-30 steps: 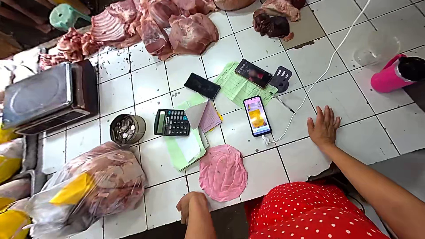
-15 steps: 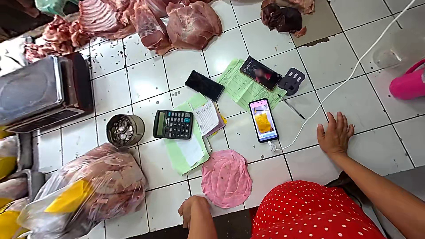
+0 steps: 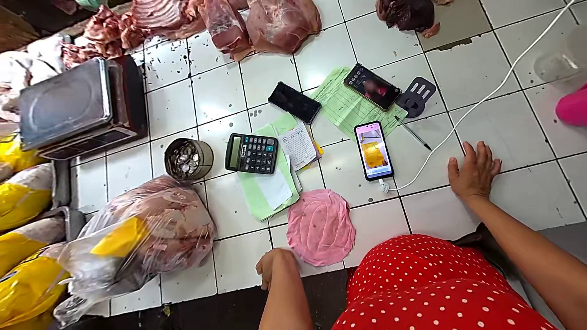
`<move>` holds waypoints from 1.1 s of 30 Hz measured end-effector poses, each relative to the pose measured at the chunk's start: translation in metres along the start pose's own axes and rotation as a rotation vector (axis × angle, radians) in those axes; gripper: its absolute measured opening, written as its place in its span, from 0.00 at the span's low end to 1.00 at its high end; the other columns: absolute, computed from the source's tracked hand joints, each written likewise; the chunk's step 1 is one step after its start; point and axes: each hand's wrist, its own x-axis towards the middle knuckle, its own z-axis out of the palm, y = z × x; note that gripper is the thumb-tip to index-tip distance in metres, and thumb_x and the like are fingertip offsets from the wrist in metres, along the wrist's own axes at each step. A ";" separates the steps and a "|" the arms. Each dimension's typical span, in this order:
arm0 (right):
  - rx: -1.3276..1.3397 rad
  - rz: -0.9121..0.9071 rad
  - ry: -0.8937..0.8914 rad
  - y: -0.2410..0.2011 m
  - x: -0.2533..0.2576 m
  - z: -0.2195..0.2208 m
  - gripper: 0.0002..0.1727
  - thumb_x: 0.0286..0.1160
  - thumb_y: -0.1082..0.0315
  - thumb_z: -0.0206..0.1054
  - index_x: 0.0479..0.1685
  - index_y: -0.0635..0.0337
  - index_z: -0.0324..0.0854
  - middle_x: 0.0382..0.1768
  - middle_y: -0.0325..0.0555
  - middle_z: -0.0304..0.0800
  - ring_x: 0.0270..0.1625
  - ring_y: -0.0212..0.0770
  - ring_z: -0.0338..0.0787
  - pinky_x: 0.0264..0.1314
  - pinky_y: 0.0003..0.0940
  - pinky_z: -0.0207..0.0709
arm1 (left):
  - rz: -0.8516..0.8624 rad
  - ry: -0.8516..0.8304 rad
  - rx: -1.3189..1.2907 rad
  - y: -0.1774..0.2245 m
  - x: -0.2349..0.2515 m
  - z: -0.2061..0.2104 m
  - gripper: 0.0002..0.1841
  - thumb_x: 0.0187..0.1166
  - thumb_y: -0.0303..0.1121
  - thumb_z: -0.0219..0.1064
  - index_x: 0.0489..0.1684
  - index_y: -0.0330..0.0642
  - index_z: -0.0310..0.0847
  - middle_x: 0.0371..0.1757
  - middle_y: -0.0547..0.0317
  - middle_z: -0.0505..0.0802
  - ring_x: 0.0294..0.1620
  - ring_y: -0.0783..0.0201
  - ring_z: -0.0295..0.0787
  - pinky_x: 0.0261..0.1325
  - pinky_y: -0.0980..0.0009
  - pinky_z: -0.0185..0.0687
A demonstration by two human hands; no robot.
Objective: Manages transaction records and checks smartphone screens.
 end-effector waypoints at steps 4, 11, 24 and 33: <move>0.014 -0.011 0.009 0.001 0.002 0.003 0.36 0.86 0.48 0.50 0.89 0.58 0.62 0.91 0.68 0.53 0.94 0.66 0.49 0.89 0.74 0.29 | 0.102 0.000 0.178 -0.003 0.000 -0.001 0.28 0.68 0.37 0.71 0.61 0.21 0.76 0.62 0.30 0.87 0.68 0.37 0.85 0.59 0.42 0.83; -0.050 0.157 -0.593 -0.041 0.016 -0.090 0.31 0.89 0.54 0.59 0.81 0.68 0.71 0.80 0.72 0.70 0.80 0.72 0.73 0.77 0.73 0.62 | 0.153 0.028 0.279 -0.003 0.005 0.005 0.24 0.68 0.37 0.68 0.54 0.22 0.79 0.56 0.32 0.90 0.62 0.39 0.88 0.56 0.43 0.82; -0.196 -0.469 -0.748 -0.146 -0.029 -0.061 0.28 0.90 0.69 0.46 0.87 0.42 0.69 0.69 0.64 0.83 0.73 0.66 0.81 0.71 0.64 0.70 | 0.239 0.034 0.333 -0.008 0.003 0.003 0.22 0.72 0.38 0.65 0.53 0.25 0.81 0.55 0.35 0.90 0.61 0.41 0.88 0.55 0.45 0.81; -0.208 -0.416 -0.752 -0.150 -0.045 -0.059 0.34 0.90 0.71 0.44 0.94 0.33 0.56 0.68 0.65 0.83 0.67 0.65 0.85 0.67 0.61 0.73 | 0.269 0.031 0.459 -0.006 0.001 0.001 0.18 0.74 0.39 0.63 0.47 0.29 0.84 0.51 0.39 0.92 0.58 0.44 0.90 0.56 0.47 0.80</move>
